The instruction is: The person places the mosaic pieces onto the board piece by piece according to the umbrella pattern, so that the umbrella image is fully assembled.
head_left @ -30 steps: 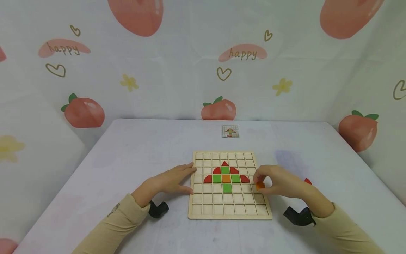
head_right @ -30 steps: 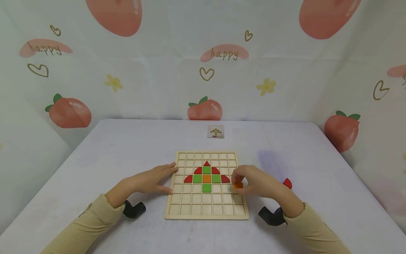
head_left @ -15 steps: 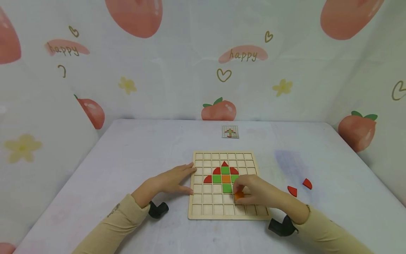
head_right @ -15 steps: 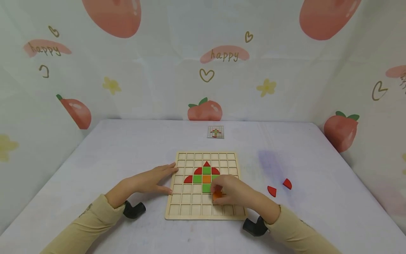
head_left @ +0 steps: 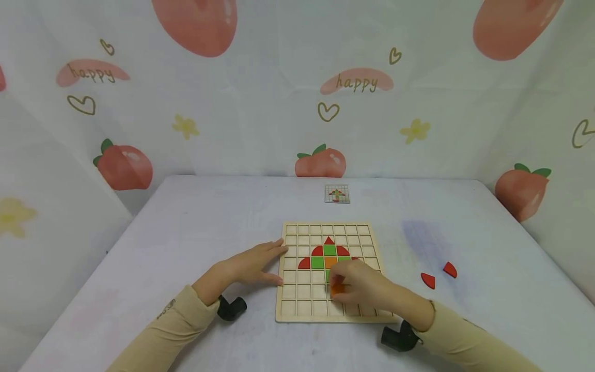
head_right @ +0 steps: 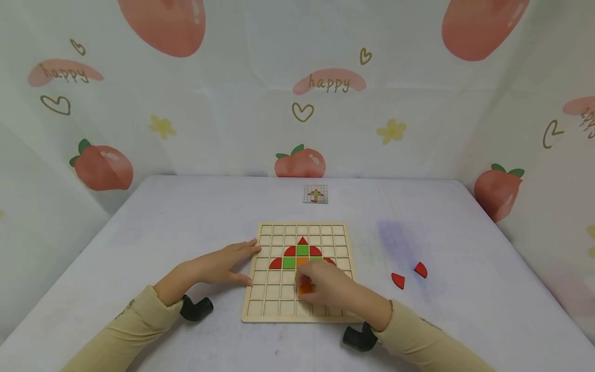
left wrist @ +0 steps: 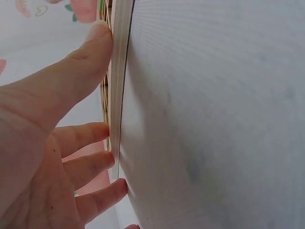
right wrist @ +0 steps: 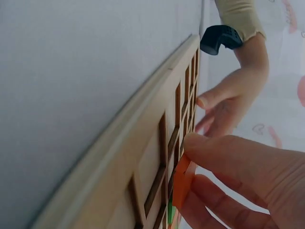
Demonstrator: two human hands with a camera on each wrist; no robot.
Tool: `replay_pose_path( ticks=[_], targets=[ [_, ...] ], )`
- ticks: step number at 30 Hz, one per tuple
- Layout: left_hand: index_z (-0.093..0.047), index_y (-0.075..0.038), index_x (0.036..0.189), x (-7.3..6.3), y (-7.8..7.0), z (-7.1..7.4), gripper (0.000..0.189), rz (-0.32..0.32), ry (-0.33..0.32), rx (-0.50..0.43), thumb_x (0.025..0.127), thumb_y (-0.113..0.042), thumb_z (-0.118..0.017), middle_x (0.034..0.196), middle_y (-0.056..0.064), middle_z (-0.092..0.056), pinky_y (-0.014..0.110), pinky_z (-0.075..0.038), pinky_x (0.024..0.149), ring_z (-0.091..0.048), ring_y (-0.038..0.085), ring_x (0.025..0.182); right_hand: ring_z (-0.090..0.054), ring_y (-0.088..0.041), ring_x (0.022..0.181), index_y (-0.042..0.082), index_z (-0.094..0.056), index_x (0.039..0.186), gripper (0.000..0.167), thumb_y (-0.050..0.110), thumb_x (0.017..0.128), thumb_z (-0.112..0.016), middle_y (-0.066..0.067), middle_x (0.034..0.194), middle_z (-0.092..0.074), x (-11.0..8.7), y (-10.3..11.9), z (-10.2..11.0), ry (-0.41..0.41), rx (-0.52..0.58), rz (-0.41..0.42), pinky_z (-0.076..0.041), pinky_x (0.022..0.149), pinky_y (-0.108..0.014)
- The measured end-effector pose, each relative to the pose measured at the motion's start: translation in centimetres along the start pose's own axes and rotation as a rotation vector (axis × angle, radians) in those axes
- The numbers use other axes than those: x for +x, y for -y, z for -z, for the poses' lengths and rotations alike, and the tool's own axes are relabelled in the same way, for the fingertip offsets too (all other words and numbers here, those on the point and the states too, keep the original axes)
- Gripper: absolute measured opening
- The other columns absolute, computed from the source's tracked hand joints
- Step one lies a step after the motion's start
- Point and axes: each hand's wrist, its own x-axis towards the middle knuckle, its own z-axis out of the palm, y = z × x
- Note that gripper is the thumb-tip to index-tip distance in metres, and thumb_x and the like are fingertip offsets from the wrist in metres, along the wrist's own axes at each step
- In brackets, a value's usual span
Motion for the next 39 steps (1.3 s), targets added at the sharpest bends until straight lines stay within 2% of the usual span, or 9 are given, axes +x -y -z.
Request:
replay_pose_path(
  ticks=[5, 12, 29, 34, 39],
  targets=[
    [-0.031, -0.005, 0.145, 0.0, 0.0, 0.0, 0.08, -0.007, -0.003, 0.002, 0.083, -0.043, -0.066, 0.156, 0.015, -0.019, 0.047, -0.024, 0.116, -0.022, 0.033, 0.143, -0.058, -0.004, 0.078, 0.013, -0.061, 0.08, 0.016, 0.011, 0.076, -0.076, 0.007, 0.079, -0.062, 0.3, 0.5, -0.3, -0.007, -0.048, -0.03, -0.052, 0.072, -0.018],
    [-0.033, -0.006, 0.144, 0.0, -0.2, 0.0, 0.079, 0.006, -0.004, 0.0, 0.083, -0.042, -0.067, 0.156, 0.014, -0.02, 0.048, -0.025, 0.116, -0.023, 0.033, 0.143, -0.053, -0.003, 0.076, 0.014, -0.061, 0.079, 0.017, 0.01, 0.075, -0.077, 0.009, 0.079, -0.061, 0.4, 0.7, -0.5, -0.005, -0.031, -0.061, -0.05, 0.07, -0.017],
    [-0.032, -0.006, 0.145, -0.2, -0.2, 0.0, 0.079, -0.002, -0.007, 0.008, 0.084, -0.043, -0.066, 0.156, 0.014, -0.019, 0.048, -0.024, 0.116, -0.022, 0.034, 0.143, -0.059, -0.006, 0.079, 0.014, -0.063, 0.081, 0.016, 0.011, 0.075, -0.077, 0.007, 0.081, -0.065, 0.1, 0.5, -0.3, -0.036, -0.01, -0.039, -0.052, 0.071, -0.018],
    [-0.031, -0.006, 0.145, -0.1, -0.2, 0.1, 0.079, 0.008, 0.001, 0.002, 0.084, -0.043, -0.066, 0.156, 0.014, -0.019, 0.048, -0.024, 0.117, -0.021, 0.033, 0.143, -0.058, -0.008, 0.078, 0.013, -0.063, 0.085, 0.014, 0.014, 0.077, -0.075, 0.006, 0.083, -0.066, -0.5, -0.1, 0.4, -0.068, -0.003, -0.049, -0.05, 0.068, -0.018],
    [-0.031, -0.007, 0.145, -0.1, -0.2, 0.1, 0.079, 0.013, 0.003, 0.004, 0.084, -0.043, -0.066, 0.156, 0.014, -0.019, 0.048, -0.024, 0.117, -0.021, 0.033, 0.143, -0.055, -0.01, 0.077, 0.012, -0.063, 0.086, 0.012, 0.01, 0.079, -0.073, 0.004, 0.082, -0.063, -1.5, -1.2, 1.9, -0.129, 0.024, -0.089, -0.05, 0.067, -0.021]
  ],
)
